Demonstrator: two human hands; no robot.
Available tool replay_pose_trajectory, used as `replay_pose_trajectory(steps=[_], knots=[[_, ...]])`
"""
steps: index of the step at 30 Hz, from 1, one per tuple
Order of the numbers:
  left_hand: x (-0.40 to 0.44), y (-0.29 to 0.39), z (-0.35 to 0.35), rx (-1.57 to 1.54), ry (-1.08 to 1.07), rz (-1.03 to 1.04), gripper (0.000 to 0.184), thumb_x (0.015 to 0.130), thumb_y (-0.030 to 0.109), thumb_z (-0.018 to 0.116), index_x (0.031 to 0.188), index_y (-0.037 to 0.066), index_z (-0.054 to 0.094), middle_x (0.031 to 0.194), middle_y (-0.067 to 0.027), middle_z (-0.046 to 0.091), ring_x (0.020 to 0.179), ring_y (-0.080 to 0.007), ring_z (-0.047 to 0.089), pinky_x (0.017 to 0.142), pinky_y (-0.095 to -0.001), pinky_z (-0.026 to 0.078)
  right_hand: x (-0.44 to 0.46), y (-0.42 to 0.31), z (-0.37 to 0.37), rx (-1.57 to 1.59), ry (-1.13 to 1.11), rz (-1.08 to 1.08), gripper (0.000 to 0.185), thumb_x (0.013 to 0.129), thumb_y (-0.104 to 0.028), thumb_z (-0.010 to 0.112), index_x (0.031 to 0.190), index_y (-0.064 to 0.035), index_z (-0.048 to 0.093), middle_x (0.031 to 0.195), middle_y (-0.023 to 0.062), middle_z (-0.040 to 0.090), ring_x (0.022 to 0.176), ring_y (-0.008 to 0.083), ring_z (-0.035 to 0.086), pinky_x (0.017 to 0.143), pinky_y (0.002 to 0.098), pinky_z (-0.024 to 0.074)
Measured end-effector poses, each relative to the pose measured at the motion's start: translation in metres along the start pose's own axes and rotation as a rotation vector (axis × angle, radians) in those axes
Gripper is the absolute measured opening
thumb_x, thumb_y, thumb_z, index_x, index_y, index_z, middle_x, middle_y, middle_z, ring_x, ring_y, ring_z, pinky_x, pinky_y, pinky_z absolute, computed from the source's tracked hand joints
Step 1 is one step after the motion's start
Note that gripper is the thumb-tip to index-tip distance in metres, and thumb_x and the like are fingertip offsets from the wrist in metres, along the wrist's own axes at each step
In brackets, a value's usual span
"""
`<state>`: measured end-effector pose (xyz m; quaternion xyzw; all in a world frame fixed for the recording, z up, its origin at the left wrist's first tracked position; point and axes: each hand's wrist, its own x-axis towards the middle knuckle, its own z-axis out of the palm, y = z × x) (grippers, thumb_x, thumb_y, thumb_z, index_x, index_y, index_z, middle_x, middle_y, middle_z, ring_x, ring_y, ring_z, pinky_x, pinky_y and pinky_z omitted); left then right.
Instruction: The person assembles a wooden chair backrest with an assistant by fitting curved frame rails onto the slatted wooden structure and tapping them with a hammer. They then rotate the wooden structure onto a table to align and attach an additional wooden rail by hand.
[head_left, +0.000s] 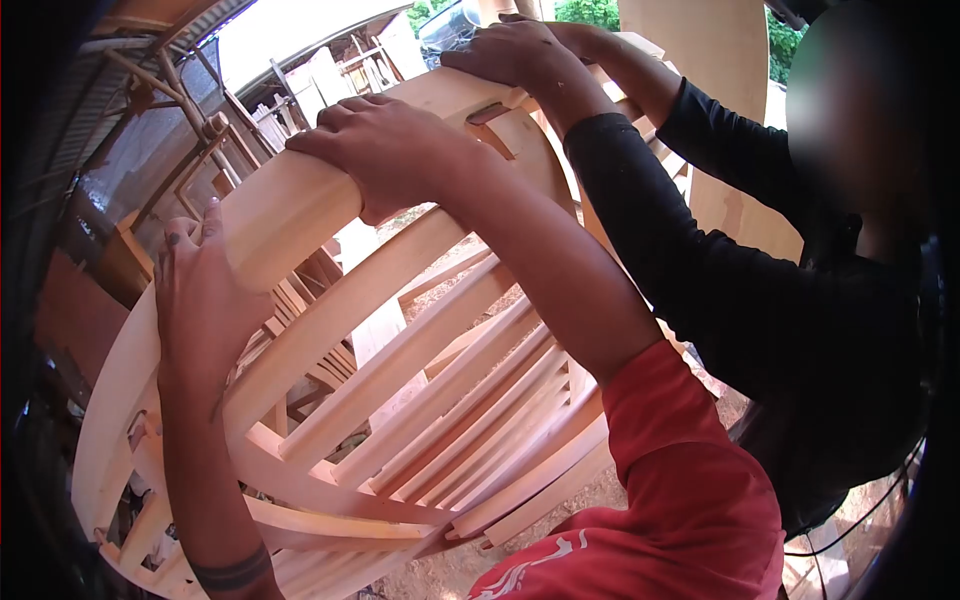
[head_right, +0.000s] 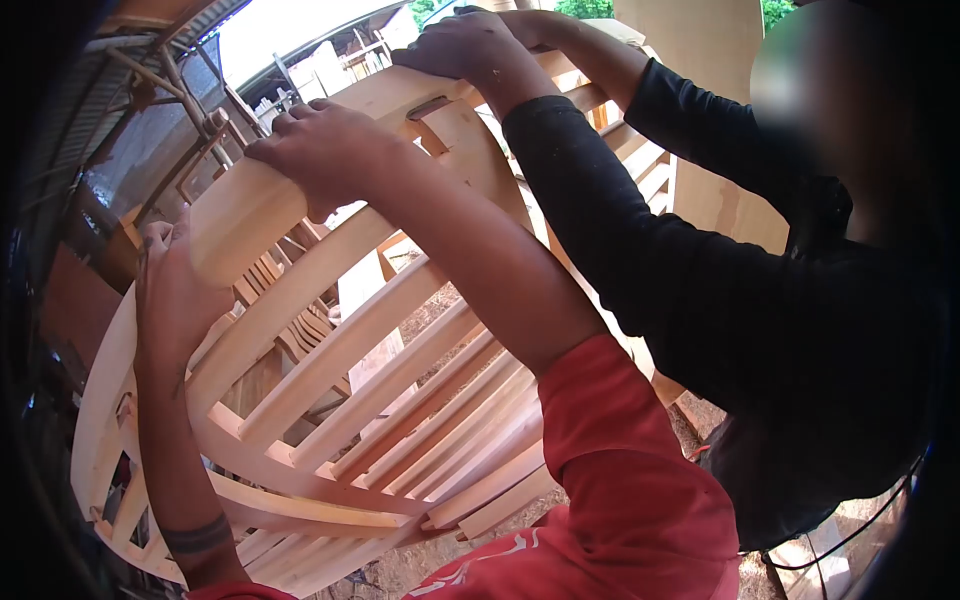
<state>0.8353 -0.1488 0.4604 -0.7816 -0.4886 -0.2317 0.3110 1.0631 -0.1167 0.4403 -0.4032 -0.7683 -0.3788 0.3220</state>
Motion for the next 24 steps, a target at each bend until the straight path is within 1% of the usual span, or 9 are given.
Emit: replay_pose_trajectory(steps=[2,3,6,7,10,13,16,19,24], knots=[[-0.001,0.0,-0.002,-0.012,0.02,-0.002,0.085,0.06,0.01,0.075,0.136,-0.005,0.039,0.126,-0.0247,0.047,0.118,-0.0357,0.049,0.102,-0.0408,0.04,0.002,0.0,0.0,-0.039,0.015,-0.006,0.083,0.049,-0.014,0.076,0.128,-0.0148,0.052,0.109,0.0129,0.06,0.107,0.0311,0.058,0.093,0.0404,0.0468],[-0.002,0.002,-0.002,-0.02,0.022,-0.001,0.086,0.06,0.011,0.077,0.136,-0.005,0.039,0.126,-0.0244,0.047,0.117,-0.0357,0.05,0.102,-0.0408,0.04,0.002,0.001,0.001,-0.054,0.034,-0.027,0.081,0.049,-0.014,0.075,0.127,-0.0146,0.053,0.109,0.0128,0.061,0.106,0.0306,0.059,0.09,0.0404,0.0487],[0.0,0.006,-0.013,-0.181,-0.078,0.016,0.095,0.055,0.016,0.084,0.136,-0.005,0.039,0.125,-0.0241,0.048,0.117,-0.037,0.049,0.101,-0.0407,0.04,-0.002,0.0,-0.003,-0.023,-0.062,0.012,0.079,0.05,-0.015,0.075,0.126,-0.0144,0.054,0.108,0.0137,0.061,0.105,0.0304,0.059,0.087,0.0396,0.0499],[0.004,0.006,-0.009,-0.272,-0.061,0.031,0.104,0.049,0.02,0.089,0.136,-0.005,0.037,0.125,-0.0234,0.049,0.117,-0.038,0.05,0.1,-0.0405,0.041,-0.003,-0.001,-0.002,-0.017,-0.05,0.017,0.079,0.05,-0.015,0.075,0.126,-0.0145,0.054,0.108,0.0137,0.061,0.105,0.0302,0.059,0.087,0.0397,0.0502],[0.026,0.012,-0.001,-0.23,-0.013,0.131,0.105,0.048,0.021,0.089,0.137,-0.003,0.038,0.121,-0.0236,0.052,0.113,-0.0389,0.053,0.099,-0.0414,0.041,0.002,0.0,-0.001,-0.033,-0.021,0.011,0.079,0.051,-0.017,0.076,0.126,-0.0142,0.054,0.107,0.0137,0.061,0.105,0.0296,0.059,0.086,0.0398,0.0508],[0.023,0.038,-0.006,-0.123,-0.078,0.143,0.103,0.051,0.022,0.088,0.138,0.001,0.038,0.118,-0.0239,0.054,0.111,-0.0394,0.054,0.098,-0.042,0.042,-0.001,-0.001,0.0,-0.069,-0.019,-0.008,0.079,0.052,-0.019,0.077,0.126,-0.0131,0.053,0.108,0.0135,0.061,0.106,0.0294,0.059,0.085,0.0399,0.0511],[0.024,0.047,-0.009,-0.063,-0.11,0.088,0.101,0.053,0.02,0.086,0.14,0.004,0.037,0.118,-0.0239,0.055,0.11,-0.0391,0.055,0.098,-0.0426,0.043,-0.006,0.002,-0.002,-0.063,-0.03,-0.004,0.08,0.053,-0.023,0.078,0.127,-0.0121,0.052,0.108,0.0142,0.06,0.106,0.0302,0.059,0.085,0.0399,0.0512],[0.026,0.049,-0.001,-0.018,-0.076,0.035,0.098,0.056,0.012,0.083,0.141,0.006,0.036,0.121,-0.0231,0.054,0.112,-0.0382,0.054,0.099,-0.0432,0.042,-0.004,0.001,-0.005,-0.062,-0.07,-0.01,0.08,0.054,-0.027,0.079,0.127,-0.0117,0.052,0.109,0.0161,0.06,0.106,0.0319,0.058,0.086,0.0398,0.0511],[0.016,0.049,-0.006,-0.009,-0.028,0.143,0.087,0.063,0.005,0.074,0.142,0.01,0.037,0.121,-0.0215,0.054,0.114,-0.0378,0.052,0.098,-0.0439,0.043,-0.003,-0.003,-0.012,-0.098,-0.13,0.014,0.085,0.053,-0.031,0.081,0.131,-0.0116,0.05,0.111,0.0169,0.059,0.107,0.0305,0.058,0.09,0.0386,0.0476]])
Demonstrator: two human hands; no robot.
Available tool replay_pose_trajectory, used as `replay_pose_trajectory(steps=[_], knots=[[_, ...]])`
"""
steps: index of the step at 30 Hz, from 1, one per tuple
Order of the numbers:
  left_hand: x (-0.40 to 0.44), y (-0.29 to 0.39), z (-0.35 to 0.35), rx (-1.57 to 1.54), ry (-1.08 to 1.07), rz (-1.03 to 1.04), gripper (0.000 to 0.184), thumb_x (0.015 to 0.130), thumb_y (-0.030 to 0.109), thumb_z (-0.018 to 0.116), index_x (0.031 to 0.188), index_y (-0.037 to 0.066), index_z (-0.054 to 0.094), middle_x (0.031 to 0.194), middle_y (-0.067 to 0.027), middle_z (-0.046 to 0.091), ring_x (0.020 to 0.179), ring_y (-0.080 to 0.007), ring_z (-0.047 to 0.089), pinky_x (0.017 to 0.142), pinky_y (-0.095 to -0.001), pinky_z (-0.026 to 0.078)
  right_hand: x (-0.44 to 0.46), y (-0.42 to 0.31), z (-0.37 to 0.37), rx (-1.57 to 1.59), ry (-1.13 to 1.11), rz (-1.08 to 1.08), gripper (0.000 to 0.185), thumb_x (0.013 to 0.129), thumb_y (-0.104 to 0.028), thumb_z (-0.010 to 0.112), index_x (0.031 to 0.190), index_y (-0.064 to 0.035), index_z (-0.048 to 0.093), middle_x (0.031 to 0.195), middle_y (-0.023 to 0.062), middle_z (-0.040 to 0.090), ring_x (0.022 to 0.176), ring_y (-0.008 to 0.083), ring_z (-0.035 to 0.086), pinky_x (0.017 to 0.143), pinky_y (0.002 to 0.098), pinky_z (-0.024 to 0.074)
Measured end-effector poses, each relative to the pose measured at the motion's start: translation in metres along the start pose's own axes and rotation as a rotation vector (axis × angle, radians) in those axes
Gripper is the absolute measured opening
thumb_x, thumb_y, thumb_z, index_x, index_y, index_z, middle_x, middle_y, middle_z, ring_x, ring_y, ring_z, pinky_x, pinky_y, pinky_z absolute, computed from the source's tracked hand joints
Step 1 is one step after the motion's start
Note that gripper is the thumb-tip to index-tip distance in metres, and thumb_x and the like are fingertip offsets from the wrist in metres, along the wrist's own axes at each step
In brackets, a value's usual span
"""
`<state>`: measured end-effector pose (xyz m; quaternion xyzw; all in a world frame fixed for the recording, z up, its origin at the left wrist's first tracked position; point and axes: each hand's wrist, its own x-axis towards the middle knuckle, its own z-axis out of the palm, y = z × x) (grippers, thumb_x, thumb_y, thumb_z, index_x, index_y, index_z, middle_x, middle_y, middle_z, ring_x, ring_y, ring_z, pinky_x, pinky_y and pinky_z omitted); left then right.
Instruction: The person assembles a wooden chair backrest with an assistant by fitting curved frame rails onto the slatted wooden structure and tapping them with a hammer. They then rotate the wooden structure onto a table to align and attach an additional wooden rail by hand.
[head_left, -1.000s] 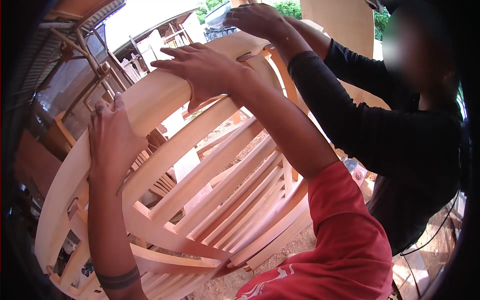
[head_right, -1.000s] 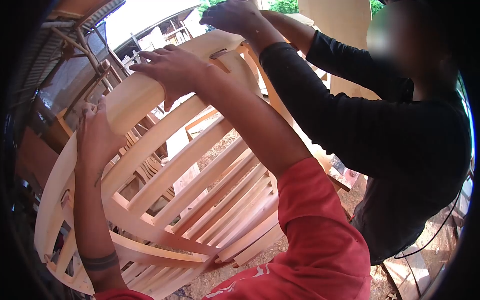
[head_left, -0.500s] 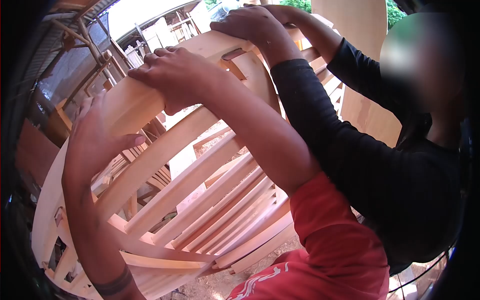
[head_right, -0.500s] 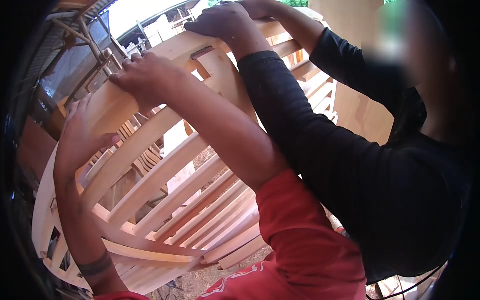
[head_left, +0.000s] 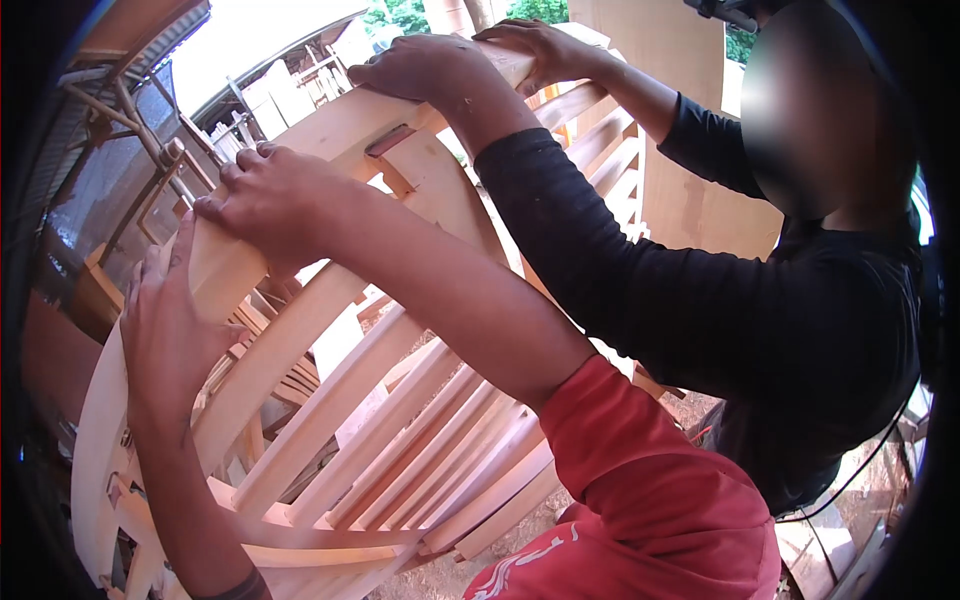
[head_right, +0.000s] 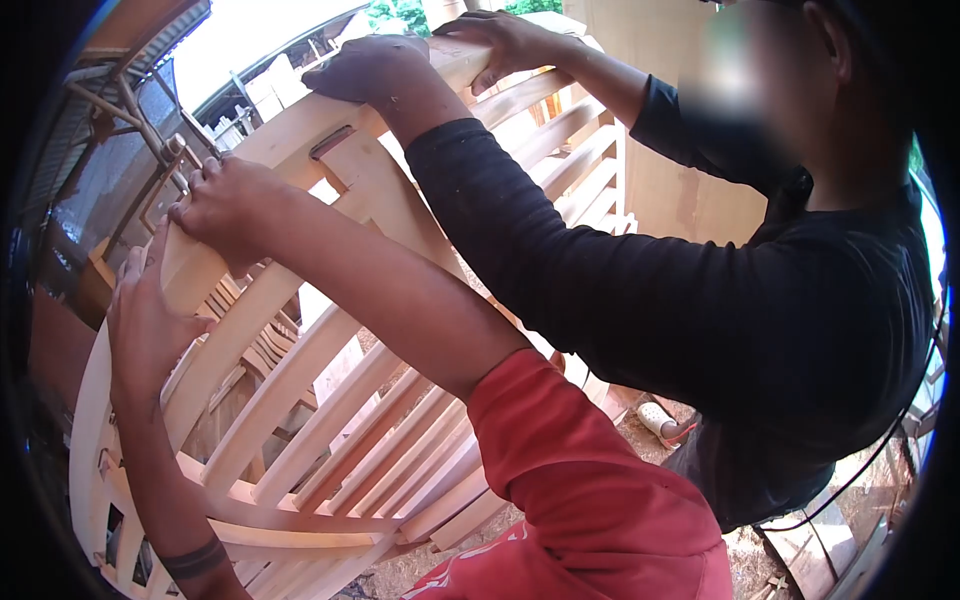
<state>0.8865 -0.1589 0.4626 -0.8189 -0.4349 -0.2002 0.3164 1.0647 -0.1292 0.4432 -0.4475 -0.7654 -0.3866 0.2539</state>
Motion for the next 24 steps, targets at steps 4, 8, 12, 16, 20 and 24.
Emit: replay_pose_trajectory(steps=[4,8,12,16,20,24], knots=[[0.003,-0.001,0.008,0.034,0.047,-0.024,0.084,0.065,0.003,0.07,0.142,0.011,0.038,0.123,-0.0213,0.053,0.114,-0.038,0.051,0.098,-0.0441,0.043,-0.002,0.0,0.0,0.021,0.011,0.007,0.085,0.053,-0.03,0.08,0.132,-0.0116,0.051,0.111,0.0156,0.059,0.108,0.0296,0.056,0.092,0.0373,0.046],[0.002,0.004,0.001,0.011,0.007,-0.038,0.087,0.061,0.001,0.069,0.142,0.012,0.037,0.121,-0.0222,0.053,0.113,-0.0396,0.051,0.096,-0.0451,0.043,-0.001,0.003,0.003,0.034,0.024,0.004,0.085,0.055,-0.032,0.079,0.132,-0.0102,0.05,0.11,0.0151,0.059,0.108,0.0295,0.056,0.094,0.0391,0.0444],[0.002,-0.027,0.029,-0.025,0.186,0.101,0.098,0.056,0.004,0.074,0.144,0.01,0.032,0.116,-0.026,0.053,0.105,-0.0457,0.052,0.09,-0.0476,0.044,0.006,-0.005,0.014,-0.034,0.064,0.001,0.071,0.05,-0.04,0.084,0.111,-0.0109,0.061,0.107,0.0101,0.062,0.108,0.0298,0.056,0.093,0.0418,0.0433],[-0.008,0.001,-0.011,0.068,0.113,0.193,0.081,0.067,0.028,0.074,0.139,0.011,0.04,0.123,-0.024,0.054,0.112,-0.0402,0.052,0.093,-0.0462,0.043,0.032,-0.004,0.054,-0.059,0.127,0.039,0.071,0.05,-0.047,0.083,0.106,-0.0081,0.064,0.111,0.0153,0.063,0.113,0.0348,0.055,0.099,0.0516,0.0391],[-0.01,0.004,-0.017,0.081,-0.052,0.096,0.092,0.068,0.046,0.074,0.144,0.013,0.035,0.135,-0.0225,0.048,0.124,-0.039,0.045,0.103,-0.0456,0.035,0.02,-0.003,0.038,0.015,0.04,-0.028,0.072,0.05,-0.049,0.084,0.106,-0.0076,0.065,0.116,0.0169,0.062,0.115,0.0362,0.054,0.101,0.0526,0.0373],[-0.007,-0.005,-0.011,0.139,0.038,0.181,0.089,0.071,0.049,0.072,0.142,0.009,0.037,0.133,-0.0236,0.049,0.122,-0.0398,0.047,0.101,-0.0454,0.037,0.019,-0.003,0.036,0.003,0.034,-0.007,0.073,0.05,-0.049,0.084,0.107,-0.0085,0.065,0.115,0.0164,0.063,0.116,0.0363,0.053,0.101,0.0524,0.036]])
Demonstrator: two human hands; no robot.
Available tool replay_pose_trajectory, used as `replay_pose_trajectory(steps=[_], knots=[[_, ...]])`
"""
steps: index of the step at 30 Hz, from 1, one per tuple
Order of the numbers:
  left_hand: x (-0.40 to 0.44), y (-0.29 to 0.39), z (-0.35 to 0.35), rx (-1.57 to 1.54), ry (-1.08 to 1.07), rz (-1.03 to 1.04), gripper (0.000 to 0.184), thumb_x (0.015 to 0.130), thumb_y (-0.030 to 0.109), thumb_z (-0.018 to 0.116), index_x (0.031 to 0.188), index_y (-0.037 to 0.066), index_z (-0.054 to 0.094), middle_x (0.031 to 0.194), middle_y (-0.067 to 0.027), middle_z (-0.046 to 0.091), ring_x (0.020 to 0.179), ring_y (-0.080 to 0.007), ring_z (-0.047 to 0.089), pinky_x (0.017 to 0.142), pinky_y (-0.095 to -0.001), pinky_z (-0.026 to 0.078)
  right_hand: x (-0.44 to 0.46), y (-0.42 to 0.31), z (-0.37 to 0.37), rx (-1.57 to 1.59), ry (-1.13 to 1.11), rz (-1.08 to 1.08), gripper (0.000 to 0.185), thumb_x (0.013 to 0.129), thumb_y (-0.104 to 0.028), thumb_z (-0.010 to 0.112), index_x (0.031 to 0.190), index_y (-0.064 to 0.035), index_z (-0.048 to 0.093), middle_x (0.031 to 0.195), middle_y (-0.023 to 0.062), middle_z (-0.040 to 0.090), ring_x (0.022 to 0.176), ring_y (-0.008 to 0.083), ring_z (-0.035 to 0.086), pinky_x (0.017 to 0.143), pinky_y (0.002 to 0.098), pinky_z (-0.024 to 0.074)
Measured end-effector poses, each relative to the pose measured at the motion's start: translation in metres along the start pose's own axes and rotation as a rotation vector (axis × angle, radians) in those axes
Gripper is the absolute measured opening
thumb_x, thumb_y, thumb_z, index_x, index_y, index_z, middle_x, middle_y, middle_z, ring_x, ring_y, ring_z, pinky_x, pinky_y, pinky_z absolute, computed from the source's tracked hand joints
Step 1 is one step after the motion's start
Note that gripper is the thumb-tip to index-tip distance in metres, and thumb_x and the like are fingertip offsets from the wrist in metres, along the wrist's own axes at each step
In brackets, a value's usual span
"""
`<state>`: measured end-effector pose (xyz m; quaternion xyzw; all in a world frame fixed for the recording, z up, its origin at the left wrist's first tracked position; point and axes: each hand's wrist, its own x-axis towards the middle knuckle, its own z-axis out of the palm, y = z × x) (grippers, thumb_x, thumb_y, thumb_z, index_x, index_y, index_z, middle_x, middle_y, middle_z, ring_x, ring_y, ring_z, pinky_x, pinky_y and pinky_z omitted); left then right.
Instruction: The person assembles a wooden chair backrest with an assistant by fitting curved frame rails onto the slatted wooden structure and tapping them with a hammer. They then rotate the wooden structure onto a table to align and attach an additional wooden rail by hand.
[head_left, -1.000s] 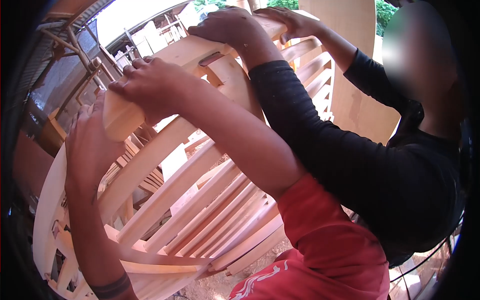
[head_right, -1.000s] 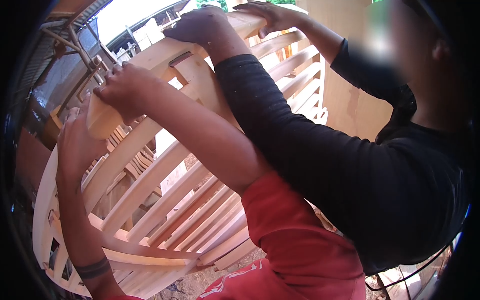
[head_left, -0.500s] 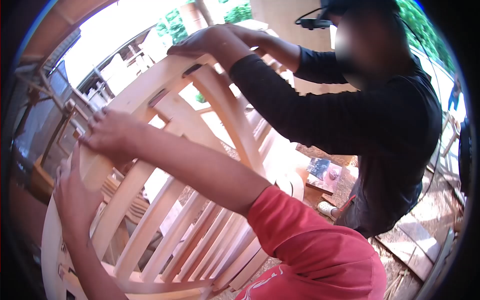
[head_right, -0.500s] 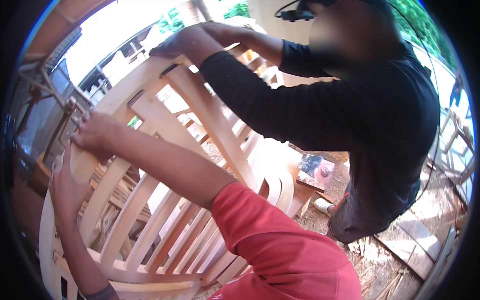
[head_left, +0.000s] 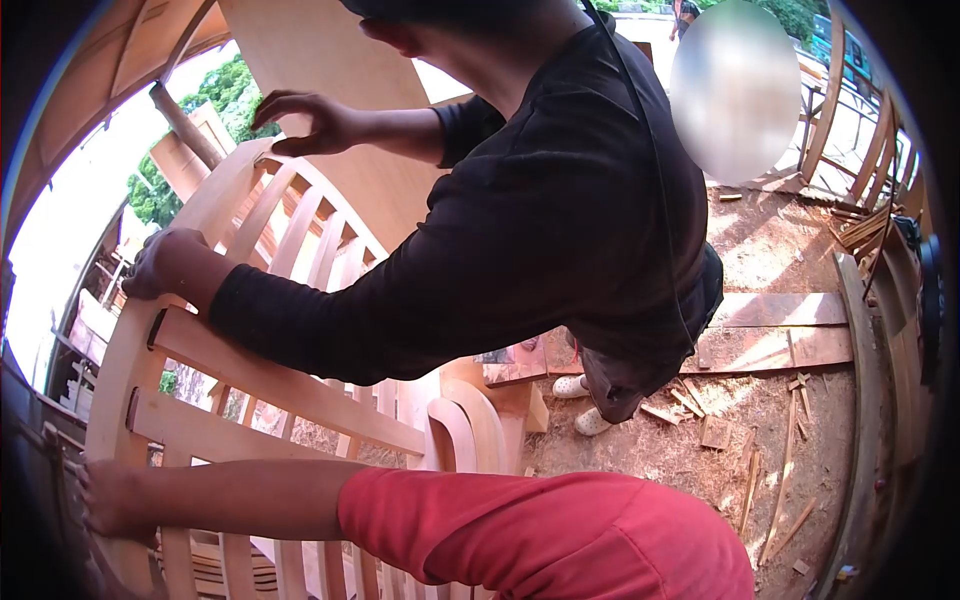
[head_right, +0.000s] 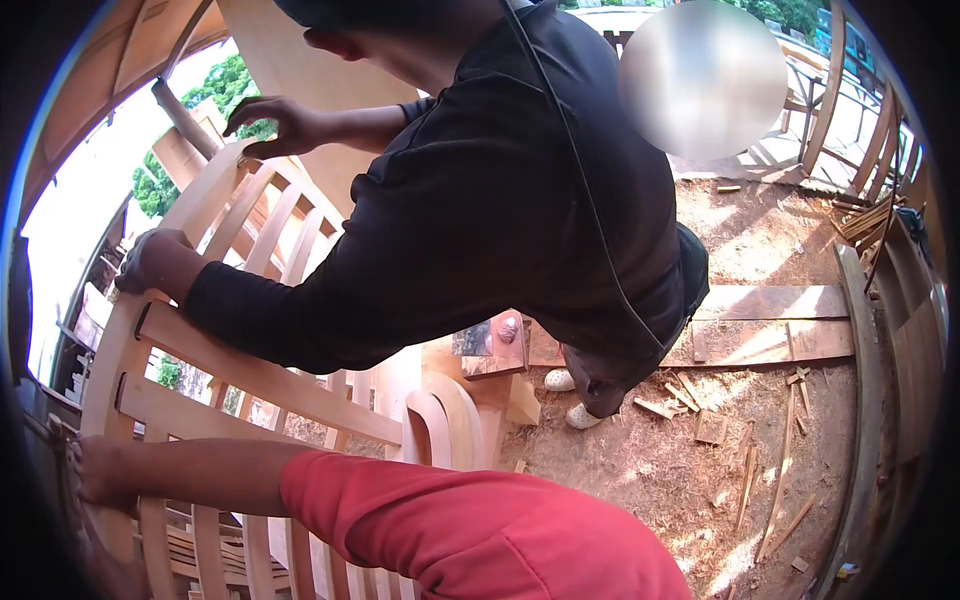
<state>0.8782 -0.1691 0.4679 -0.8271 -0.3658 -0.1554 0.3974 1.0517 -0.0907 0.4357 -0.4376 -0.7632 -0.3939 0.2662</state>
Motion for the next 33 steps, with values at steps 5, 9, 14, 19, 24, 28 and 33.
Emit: replay_pose_trajectory(steps=[5,9,14,19,24,28,33], knots=[[-0.002,-0.017,0.038,-0.236,0.167,-0.047,0.1,0.053,0.003,0.074,0.144,0.01,0.032,0.115,-0.0257,0.052,0.106,-0.0448,0.052,0.088,-0.0469,0.044,-0.021,-0.004,-0.033,-0.016,0.09,-0.021,0.069,0.047,-0.04,0.086,0.104,-0.0079,0.064,0.106,0.0125,0.064,0.106,0.033,0.058,0.093,0.0479,0.0414],[-0.001,-0.008,0.018,-0.13,0.128,-0.087,0.089,0.056,0.004,0.071,0.139,0.011,0.04,0.116,-0.0265,0.054,0.105,-0.0433,0.054,0.09,-0.0461,0.046,-0.026,0.004,-0.037,0.071,0.192,-0.071,0.07,0.055,-0.014,0.077,0.12,-0.0042,0.055,0.102,0.0159,0.06,0.099,0.0328,0.056,0.089,0.0392,0.0464],[-0.009,-0.013,0.025,-0.099,0.114,-0.137,0.087,0.057,0.025,0.082,0.133,0.005,0.045,0.109,-0.0279,0.06,0.108,-0.0411,0.057,0.096,-0.0479,0.042,-0.02,-0.004,-0.043,0.175,0.112,0.004,0.082,0.053,0.001,0.063,0.133,-0.0093,0.049,0.122,0.0159,0.055,0.111,0.0374,0.053,0.093,0.0427,0.0464],[-0.069,-0.041,0.002,-0.385,0.906,-0.185,0.078,0.065,0.038,0.082,0.124,0.0,0.048,0.109,-0.0225,0.058,0.105,-0.0334,0.055,0.094,-0.0487,0.04,-0.02,-0.013,-0.049,0.16,0.094,0.009,0.081,0.055,0.0,0.066,0.133,-0.0128,0.049,0.125,0.0181,0.056,0.114,0.037,0.053,0.095,0.0424,0.0464],[-0.219,-0.128,-0.019,-0.952,1.564,-1.036,0.047,0.082,0.017,0.066,0.118,-0.005,0.044,0.104,-0.0119,0.054,0.088,-0.016,0.052,0.08,-0.0338,0.045,-0.017,-0.007,-0.041,0.149,0.131,-0.029,0.08,0.055,0.003,0.065,0.132,-0.0125,0.05,0.124,0.0186,0.056,0.113,0.0381,0.054,0.096,0.0422,0.0458],[-0.25,-0.159,-0.009,-1.261,1.294,-1.447,0.026,0.081,0.017,0.065,0.101,0.002,0.056,0.099,-0.0111,0.058,0.081,-0.0166,0.054,0.067,-0.0289,0.041,-0.017,-0.008,-0.034,0.101,0.093,0.044,0.083,0.056,0.005,0.064,0.135,-0.0147,0.048,0.129,0.0182,0.054,0.118,0.0374,0.052,0.099,0.0417,0.0445],[-0.249,-0.184,0.001,-1.572,1.009,-1.358,0.035,0.087,0.027,0.06,0.115,0.006,0.055,0.118,-0.0112,0.058,0.105,-0.0331,0.055,0.083,-0.0623,0.039,-0.017,0.008,-0.018,0.109,0.064,0.07,0.082,0.063,0.007,0.06,0.137,-0.024,0.046,0.134,0.0136,0.052,0.119,0.0352,0.052,0.099,0.0408,0.0463]])
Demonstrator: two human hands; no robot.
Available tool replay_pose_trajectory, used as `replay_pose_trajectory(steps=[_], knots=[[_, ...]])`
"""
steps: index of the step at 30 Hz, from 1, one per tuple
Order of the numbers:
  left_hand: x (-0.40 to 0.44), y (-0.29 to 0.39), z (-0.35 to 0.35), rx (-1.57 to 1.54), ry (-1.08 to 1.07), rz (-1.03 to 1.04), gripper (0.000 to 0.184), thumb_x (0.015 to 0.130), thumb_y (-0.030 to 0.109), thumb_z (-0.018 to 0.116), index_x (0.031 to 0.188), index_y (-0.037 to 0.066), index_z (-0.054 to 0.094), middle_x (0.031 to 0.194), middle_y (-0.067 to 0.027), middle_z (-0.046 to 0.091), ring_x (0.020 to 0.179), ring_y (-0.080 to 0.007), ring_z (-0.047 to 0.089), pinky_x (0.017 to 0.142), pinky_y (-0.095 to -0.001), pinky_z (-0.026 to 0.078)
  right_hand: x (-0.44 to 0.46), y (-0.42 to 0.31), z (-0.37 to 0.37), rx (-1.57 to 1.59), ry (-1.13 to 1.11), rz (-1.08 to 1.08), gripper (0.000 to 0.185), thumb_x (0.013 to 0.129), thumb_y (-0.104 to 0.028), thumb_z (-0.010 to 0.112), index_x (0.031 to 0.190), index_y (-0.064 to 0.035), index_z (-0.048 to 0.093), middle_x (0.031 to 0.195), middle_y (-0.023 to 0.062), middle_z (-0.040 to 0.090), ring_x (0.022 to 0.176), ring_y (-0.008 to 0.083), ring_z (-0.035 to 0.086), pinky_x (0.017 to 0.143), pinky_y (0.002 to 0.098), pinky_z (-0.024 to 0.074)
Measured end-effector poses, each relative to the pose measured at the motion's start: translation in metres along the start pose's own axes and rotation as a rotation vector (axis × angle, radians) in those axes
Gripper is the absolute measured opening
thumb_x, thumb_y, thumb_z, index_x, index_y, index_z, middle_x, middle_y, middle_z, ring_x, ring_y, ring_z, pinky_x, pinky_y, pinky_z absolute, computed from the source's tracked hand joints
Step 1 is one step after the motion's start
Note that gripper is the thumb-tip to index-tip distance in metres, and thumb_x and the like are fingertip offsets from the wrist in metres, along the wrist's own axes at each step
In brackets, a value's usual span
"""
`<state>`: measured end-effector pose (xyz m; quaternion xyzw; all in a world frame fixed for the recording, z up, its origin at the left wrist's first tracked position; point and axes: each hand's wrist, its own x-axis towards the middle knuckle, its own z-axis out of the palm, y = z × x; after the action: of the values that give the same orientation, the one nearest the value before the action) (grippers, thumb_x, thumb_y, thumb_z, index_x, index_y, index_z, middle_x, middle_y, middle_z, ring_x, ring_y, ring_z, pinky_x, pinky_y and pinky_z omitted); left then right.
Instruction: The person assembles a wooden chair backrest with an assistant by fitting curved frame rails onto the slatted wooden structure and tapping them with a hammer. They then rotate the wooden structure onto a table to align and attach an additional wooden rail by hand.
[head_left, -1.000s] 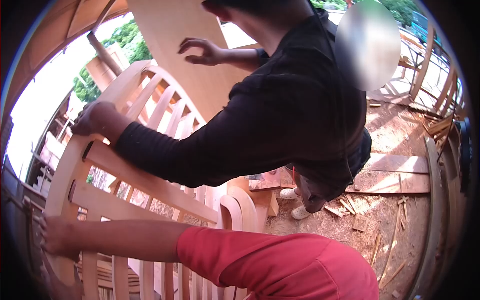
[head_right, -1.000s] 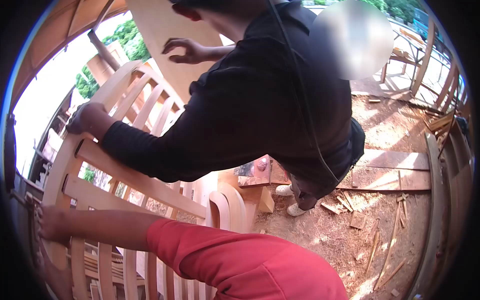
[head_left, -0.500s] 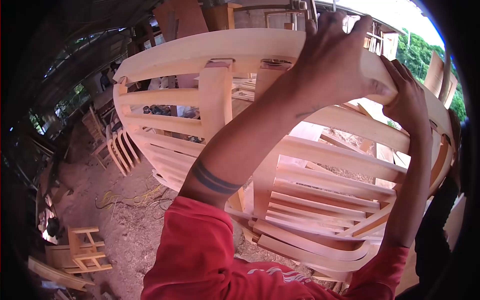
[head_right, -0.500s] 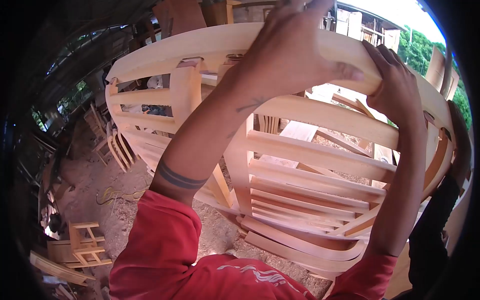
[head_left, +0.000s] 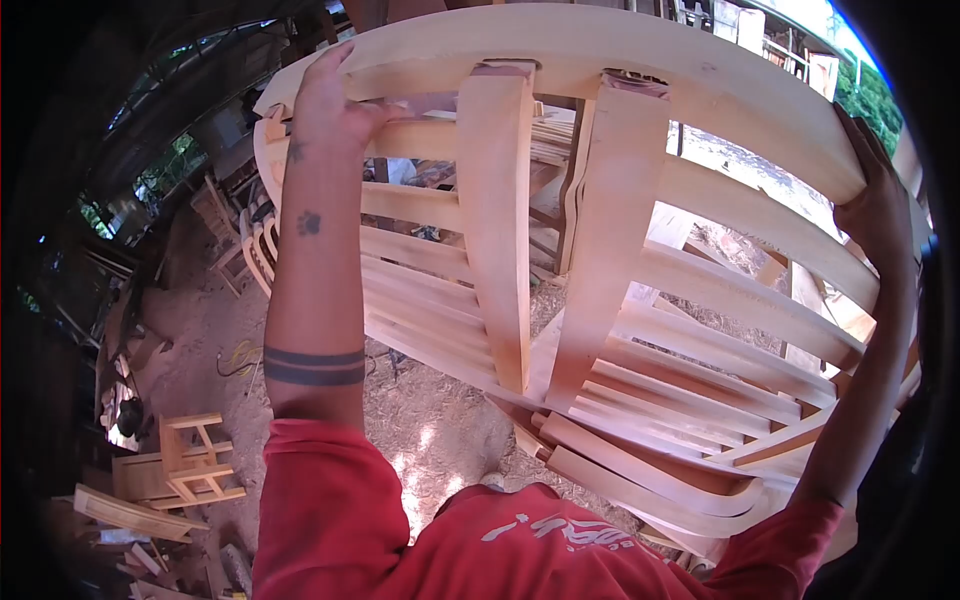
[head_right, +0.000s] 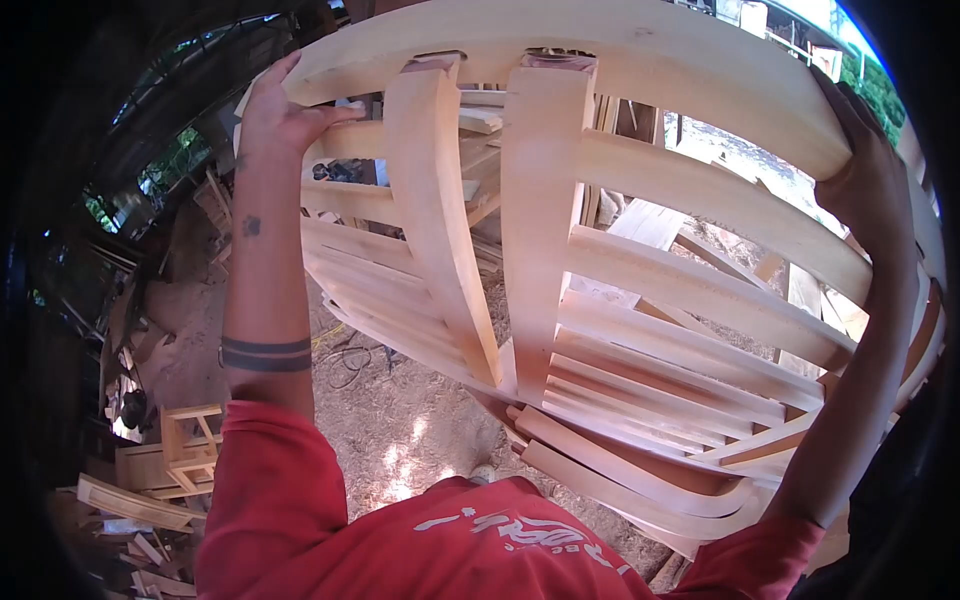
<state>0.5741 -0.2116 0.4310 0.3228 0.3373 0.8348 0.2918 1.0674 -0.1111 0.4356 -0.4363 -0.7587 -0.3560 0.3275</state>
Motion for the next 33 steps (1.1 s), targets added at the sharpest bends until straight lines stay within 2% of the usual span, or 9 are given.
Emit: replay_pose_trajectory(steps=[1,3,6,12,20,24,27,28,33], knots=[[0.012,-0.005,0.003,-0.003,-0.027,-0.05,0.037,0.088,0.029,0.059,0.118,0.008,0.055,0.123,-0.0104,0.056,0.111,-0.0357,0.053,0.085,-0.0699,0.035,0.0,0.006,0.005,0.001,-0.015,0.009,0.082,0.064,0.007,0.06,0.138,-0.0253,0.045,0.136,0.0121,0.051,0.12,0.0341,0.052,0.099,0.0406,0.0465],[0.031,-0.019,0.013,-0.144,0.143,-0.112,0.04,0.087,0.032,0.06,0.12,0.01,0.054,0.127,-0.0091,0.054,0.115,-0.0363,0.051,0.088,-0.0727,0.033,0.0,0.01,0.007,-0.016,-0.016,0.014,0.083,0.063,0.008,0.061,0.138,-0.0248,0.045,0.137,0.0107,0.05,0.121,0.0329,0.052,0.099,0.0401,0.047],[0.05,-0.031,0.022,-0.402,0.221,-0.119,0.042,0.086,0.03,0.063,0.122,0.011,0.053,0.126,-0.0088,0.056,0.116,-0.0348,0.052,0.093,-0.0682,0.035,0.001,0.016,0.013,-0.06,-0.013,0.005,0.084,0.062,0.009,0.063,0.138,-0.0234,0.045,0.137,0.0092,0.05,0.121,0.0318,0.052,0.098,0.0395,0.048],[0.075,-0.042,0.022,-0.414,0.234,-0.06,0.041,0.083,0.021,0.066,0.121,0.01,0.053,0.117,-0.0089,0.061,0.108,-0.0302,0.058,0.096,-0.0519,0.043,-0.001,0.014,0.008,0.022,0.007,-0.042,0.084,0.061,0.008,0.065,0.138,-0.0215,0.046,0.134,0.0117,0.052,0.117,0.0332,0.055,0.097,0.0395,0.0481],[0.072,-0.041,0.023,-0.367,0.215,-0.087,0.035,0.088,0.023,0.061,0.12,0.01,0.056,0.122,-0.0091,0.06,0.112,-0.0314,0.056,0.099,-0.0536,0.04,0.002,-0.006,0.001,0.129,0.098,-0.091,0.076,0.058,0.002,0.071,0.13,-0.0141,0.051,0.121,0.0135,0.059,0.109,0.0371,0.057,0.094,0.0424,0.0473],[0.097,-0.043,0.004,-0.383,0.118,-0.172,0.032,0.089,0.024,0.06,0.118,0.011,0.058,0.121,-0.0079,0.061,0.113,-0.0305,0.057,0.098,-0.0539,0.041,0.003,-0.015,-0.011,0.186,0.014,-0.031,0.087,0.048,-0.003,0.082,0.129,-0.0135,0.051,0.119,0.0118,0.06,0.107,0.036,0.058,0.094,0.0433,0.0467],[0.084,-0.037,0.015,-0.317,0.258,-0.155,0.032,0.089,0.025,0.06,0.119,0.011,0.058,0.12,-0.0077,0.062,0.112,-0.0294,0.058,0.098,-0.054,0.042,0.003,-0.012,-0.009,0.195,0.027,-0.057,0.09,0.046,-0.005,0.084,0.13,-0.015,0.051,0.119,0.0101,0.061,0.107,0.0349,0.058,0.096,0.0443,0.0456],[0.082,-0.035,0.016,-0.322,0.278,-0.177,0.032,0.09,0.024,0.06,0.119,0.011,0.058,0.12,-0.0073,0.062,0.111,-0.0286,0.059,0.099,-0.0536,0.042,0.003,-0.017,-0.009,0.13,0.066,-0.045,0.085,0.048,-0.011,0.086,0.126,-0.0088,0.053,0.117,0.0128,0.062,0.107,0.0324,0.06,0.097,0.0413,0.0458],[0.068,-0.029,0.025,-0.3,0.284,-0.142,0.032,0.092,0.026,0.056,0.12,0.012,0.058,0.124,-0.0075,0.061,0.115,-0.0288,0.057,0.1,-0.0532,0.041,0.005,-0.017,-0.016,0.152,-0.029,-0.023,0.101,0.044,-0.009,0.085,0.136,-0.0119,0.045,0.125,0.0109,0.053,0.112,0.0331,0.052,0.103,0.0422,0.0401]])
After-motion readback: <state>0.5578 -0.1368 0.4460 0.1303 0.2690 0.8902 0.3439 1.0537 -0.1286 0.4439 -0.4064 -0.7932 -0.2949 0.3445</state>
